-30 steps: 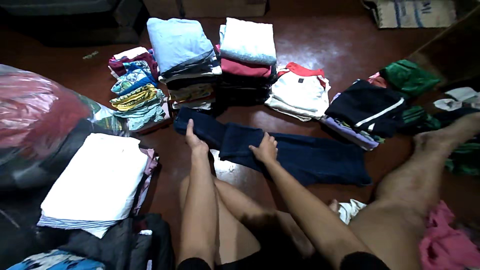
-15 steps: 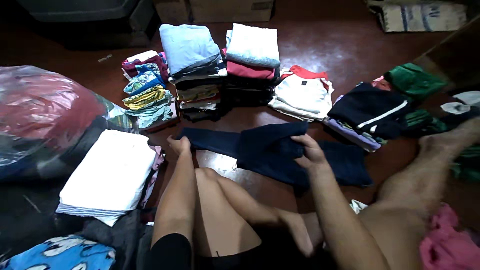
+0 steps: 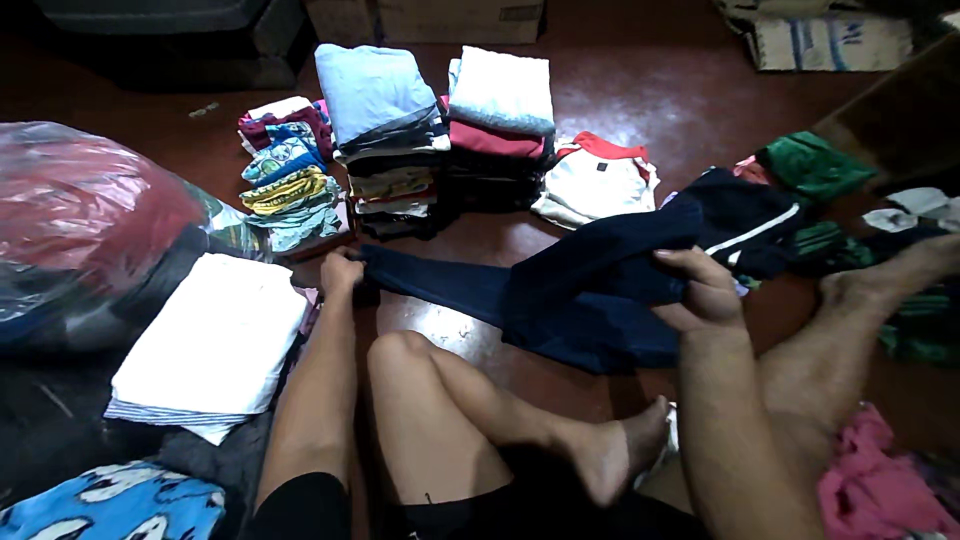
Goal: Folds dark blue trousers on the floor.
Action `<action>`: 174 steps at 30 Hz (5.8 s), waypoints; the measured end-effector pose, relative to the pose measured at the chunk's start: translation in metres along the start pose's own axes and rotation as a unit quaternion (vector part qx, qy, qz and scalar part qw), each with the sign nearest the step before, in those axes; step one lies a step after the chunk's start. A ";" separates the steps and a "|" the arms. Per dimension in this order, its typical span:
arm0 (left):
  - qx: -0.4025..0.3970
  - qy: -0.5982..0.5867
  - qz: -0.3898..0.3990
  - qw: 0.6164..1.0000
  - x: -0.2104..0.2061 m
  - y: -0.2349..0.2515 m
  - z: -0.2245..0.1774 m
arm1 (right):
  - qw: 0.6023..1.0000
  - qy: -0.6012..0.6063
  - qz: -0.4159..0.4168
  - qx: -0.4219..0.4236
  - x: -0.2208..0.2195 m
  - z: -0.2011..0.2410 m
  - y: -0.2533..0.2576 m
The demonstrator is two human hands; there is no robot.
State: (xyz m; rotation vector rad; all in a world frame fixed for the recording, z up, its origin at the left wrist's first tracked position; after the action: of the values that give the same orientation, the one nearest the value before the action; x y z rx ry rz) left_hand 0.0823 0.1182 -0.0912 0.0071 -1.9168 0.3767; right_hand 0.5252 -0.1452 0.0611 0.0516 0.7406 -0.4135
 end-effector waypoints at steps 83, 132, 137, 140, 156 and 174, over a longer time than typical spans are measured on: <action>-0.214 0.231 0.059 0.947 -0.105 -0.002 -0.007 | 0.574 -0.816 0.065 0.020 0.223 -0.180 0.007; -0.304 0.171 0.176 0.921 -0.190 -0.194 -0.184 | 0.652 -0.757 0.046 -0.018 0.219 -0.179 0.010; -0.370 0.025 0.151 0.916 -0.138 -0.170 -0.178 | 0.667 -0.744 0.045 -0.011 0.218 -0.177 0.010; -0.266 0.105 0.073 0.955 -0.103 -0.135 -0.161 | 0.667 -0.744 0.043 -0.013 0.218 -0.176 0.010; -0.058 -0.260 0.212 0.940 -0.104 -0.137 -0.126 | 0.778 -0.615 0.116 -0.059 0.058 -0.273 -0.006; -0.415 0.013 0.456 0.787 -0.206 -0.183 -0.245 | 0.900 0.322 -0.289 -0.052 0.172 -0.201 -0.081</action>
State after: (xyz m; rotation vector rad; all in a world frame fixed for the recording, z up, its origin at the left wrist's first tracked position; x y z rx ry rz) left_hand 0.4157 -0.0266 -0.1525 -1.5389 -1.7890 0.1121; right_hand 0.4785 -0.2410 -0.1948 -0.1443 1.4428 -0.9480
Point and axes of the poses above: each hand's wrist, its own y-axis towards the middle knuckle, its own x-axis out of the back of the hand, z = x × y, the point moved 4 cm from there along y, towards the middle knuckle, and after that the axes turned 13 degrees about y, right-handed, at the moved point
